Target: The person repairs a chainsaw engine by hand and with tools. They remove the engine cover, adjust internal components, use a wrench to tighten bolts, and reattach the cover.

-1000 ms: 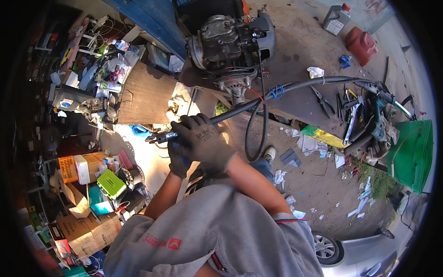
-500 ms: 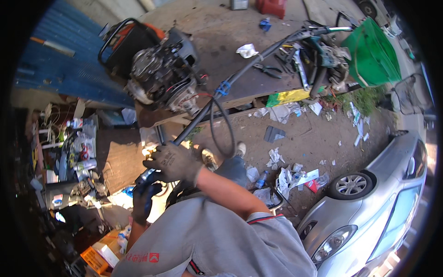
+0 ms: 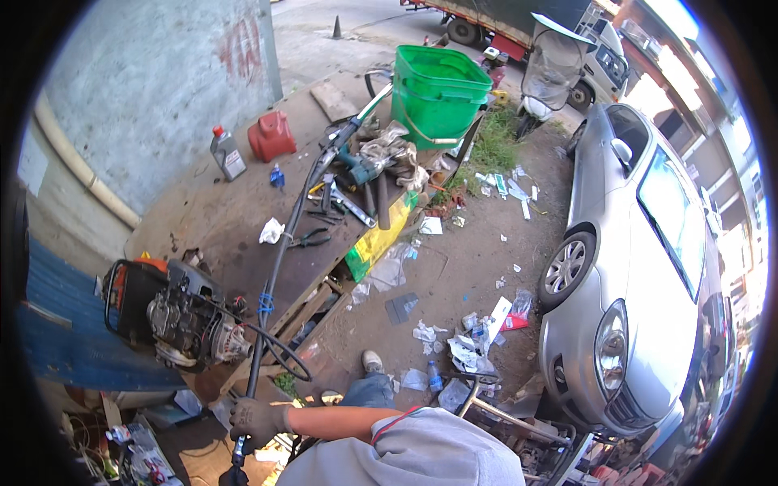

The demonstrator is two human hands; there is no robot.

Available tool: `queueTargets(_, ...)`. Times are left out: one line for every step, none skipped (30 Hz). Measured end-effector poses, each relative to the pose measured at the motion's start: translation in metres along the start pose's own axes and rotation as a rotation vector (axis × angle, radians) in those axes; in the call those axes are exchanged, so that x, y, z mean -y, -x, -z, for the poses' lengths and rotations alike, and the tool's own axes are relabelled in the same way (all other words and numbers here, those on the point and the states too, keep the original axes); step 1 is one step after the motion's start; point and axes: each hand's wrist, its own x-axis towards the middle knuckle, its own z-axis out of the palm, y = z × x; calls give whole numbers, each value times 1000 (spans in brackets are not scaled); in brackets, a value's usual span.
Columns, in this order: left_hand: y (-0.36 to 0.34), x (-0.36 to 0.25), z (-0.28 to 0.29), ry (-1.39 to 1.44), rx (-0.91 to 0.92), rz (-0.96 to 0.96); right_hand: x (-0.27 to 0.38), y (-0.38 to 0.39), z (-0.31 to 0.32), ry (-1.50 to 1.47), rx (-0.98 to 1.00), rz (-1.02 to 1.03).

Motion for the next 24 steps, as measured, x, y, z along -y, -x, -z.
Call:
queueTargets(-4,4,4,-111,11,-81,-3,0,-4,-6,24,-11)
queueTargets(-10,5,12,-217,72,-203,-6,-2,-8,-17,5,27)
queueTargets(-15,13,6,101,87,-143,-2,-3,-5,-4,2,27)
queueTargets(-21,20,0,-30,36,-299,0,-3,0,13,-12,45)
queueTargets(-31,24,-4,-163,-5,-458,0,-3,7,31,-31,47)
queueTargets(-43,34,-11,-105,9,-423,-8,-2,1,89,-29,89)
queueTargets(-49,47,-10,-117,18,-400,-15,-2,-4,147,-25,130)
queueTargets(-48,38,-7,-110,46,-356,-14,-3,-4,109,-23,117)
queueTargets(-50,31,-5,-82,82,-304,-12,-2,1,153,-12,157)
queueTargets(-53,27,-4,-28,134,-246,-16,-2,-2,153,-42,178)
queueTargets(-53,24,-3,68,199,-172,-14,-2,-3,144,-73,193)
queueTargets(-56,19,-2,235,285,-72,-16,-3,-1,169,-87,210)
queueTargets(-61,14,-3,523,398,71,-20,-4,1,195,-100,227)
queueTargets(-61,13,-2,914,517,268,-18,-5,0,209,-115,243)
queueTargets(-61,14,1,1282,641,457,-17,-6,-2,196,-69,204)
queueTargets(-61,17,3,1512,753,614,-18,-6,-5,183,-23,165)
queueTargets(-56,23,4,1640,818,717,-15,-7,-6,171,31,132)
queueTargets(-52,29,3,1700,832,772,-13,-8,-8,121,65,76)
queueTargets(-52,38,-1,1729,830,807,-8,-8,-5,71,102,13)
queueTargets(-52,53,-6,1709,763,858,2,-8,-2,7,137,-54)
queueTargets(-58,66,-16,1692,706,896,4,-7,7,17,136,-51)
queueTargets(-69,81,-25,1529,587,932,-9,-2,-9,74,118,-16)
queueTargets(-66,66,-22,1665,591,982,-9,0,-3,-2,66,12)
queueTargets(-66,95,-25,1680,792,541,-3,0,2,5,62,-40)
